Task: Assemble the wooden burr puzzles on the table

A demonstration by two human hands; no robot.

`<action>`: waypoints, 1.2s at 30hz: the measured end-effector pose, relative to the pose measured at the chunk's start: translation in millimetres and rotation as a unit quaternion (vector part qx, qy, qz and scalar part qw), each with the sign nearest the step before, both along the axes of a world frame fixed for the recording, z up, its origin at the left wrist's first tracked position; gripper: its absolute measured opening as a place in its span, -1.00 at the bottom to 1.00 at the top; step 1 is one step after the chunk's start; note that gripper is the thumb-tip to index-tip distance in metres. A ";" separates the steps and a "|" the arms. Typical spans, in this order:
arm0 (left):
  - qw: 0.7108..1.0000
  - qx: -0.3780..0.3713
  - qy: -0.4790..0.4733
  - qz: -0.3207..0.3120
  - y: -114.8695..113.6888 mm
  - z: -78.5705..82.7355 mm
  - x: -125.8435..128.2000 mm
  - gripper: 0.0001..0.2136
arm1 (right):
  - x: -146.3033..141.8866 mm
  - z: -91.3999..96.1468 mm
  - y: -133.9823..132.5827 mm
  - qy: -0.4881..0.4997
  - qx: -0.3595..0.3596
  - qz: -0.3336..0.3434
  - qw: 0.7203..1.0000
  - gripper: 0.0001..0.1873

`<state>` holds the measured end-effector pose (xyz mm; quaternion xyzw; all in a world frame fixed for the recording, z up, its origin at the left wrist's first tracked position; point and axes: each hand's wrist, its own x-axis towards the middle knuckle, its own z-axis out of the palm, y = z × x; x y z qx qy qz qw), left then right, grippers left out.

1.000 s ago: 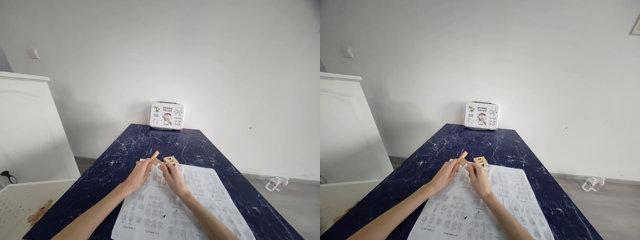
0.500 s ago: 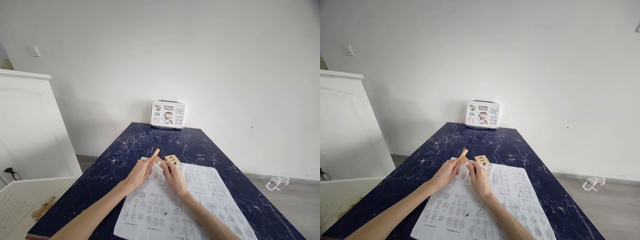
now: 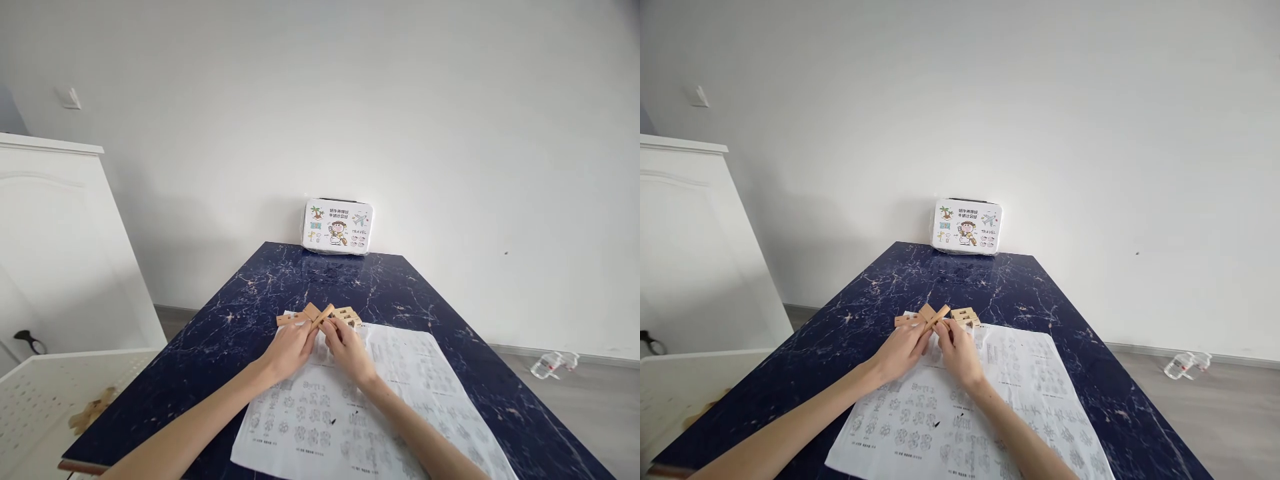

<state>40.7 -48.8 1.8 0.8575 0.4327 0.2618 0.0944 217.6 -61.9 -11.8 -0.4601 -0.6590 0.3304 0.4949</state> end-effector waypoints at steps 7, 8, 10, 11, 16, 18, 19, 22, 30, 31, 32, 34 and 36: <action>0.997 -0.036 -0.062 -0.020 1.6 -4.1 -3.6 -0.55 | 2.9 0.3 0.8 0.011 -0.013 0.014 1.000 -0.44; 0.996 -0.045 -0.069 -0.018 2.1 -6.1 -3.5 -0.55 | 3.0 0.0 0.6 0.009 -0.012 0.014 1.000 -0.47; 0.995 -0.058 -0.076 -0.012 3.0 -9.6 -2.8 -0.56 | 2.8 -0.8 0.4 -0.001 -0.011 0.007 1.000 -0.51; 0.995 -0.064 -0.076 -0.009 3.2 -10.8 -2.2 -0.57 | 2.6 -1.3 0.5 -0.006 -0.009 0.003 1.000 -0.52; 0.996 -0.073 -0.059 0.007 3.0 -9.3 1.5 -0.59 | 1.3 -1.7 1.4 -0.011 0.001 -0.006 1.000 -0.51; 0.996 -0.074 -0.058 0.005 2.8 -7.2 2.2 -0.60 | 1.4 -0.4 1.6 -0.006 -0.001 -0.002 1.000 -0.51; 0.995 -0.077 -0.057 0.003 2.9 -6.4 2.3 -0.60 | 1.7 0.5 1.6 -0.002 -0.002 0.002 1.000 -0.51; 0.995 -0.082 -0.056 0.004 3.5 -4.9 1.7 -0.61 | 2.6 3.4 1.7 0.011 -0.008 0.021 1.000 -0.52; 0.993 -0.091 -0.072 -0.033 4.7 -2.3 0.8 -0.60 | 6.5 2.5 4.3 0.001 0.000 0.035 0.999 -0.57; 0.992 -0.098 -0.075 -0.038 4.6 -1.2 0.8 -0.60 | 7.1 1.7 4.9 -0.001 -0.001 0.039 0.999 -0.58; 0.991 -0.107 -0.075 -0.042 4.3 0.1 0.8 -0.59 | 7.6 1.0 5.5 -0.002 -0.002 0.044 0.999 -0.58; 0.989 -0.120 -0.067 -0.052 3.8 3.0 0.5 -0.59 | 8.3 0.5 6.4 -0.001 0.002 0.049 0.999 -0.58; 0.988 -0.124 -0.062 -0.062 3.6 5.6 -0.1 -0.57 | 9.1 1.5 6.8 0.001 0.011 0.050 0.999 -0.56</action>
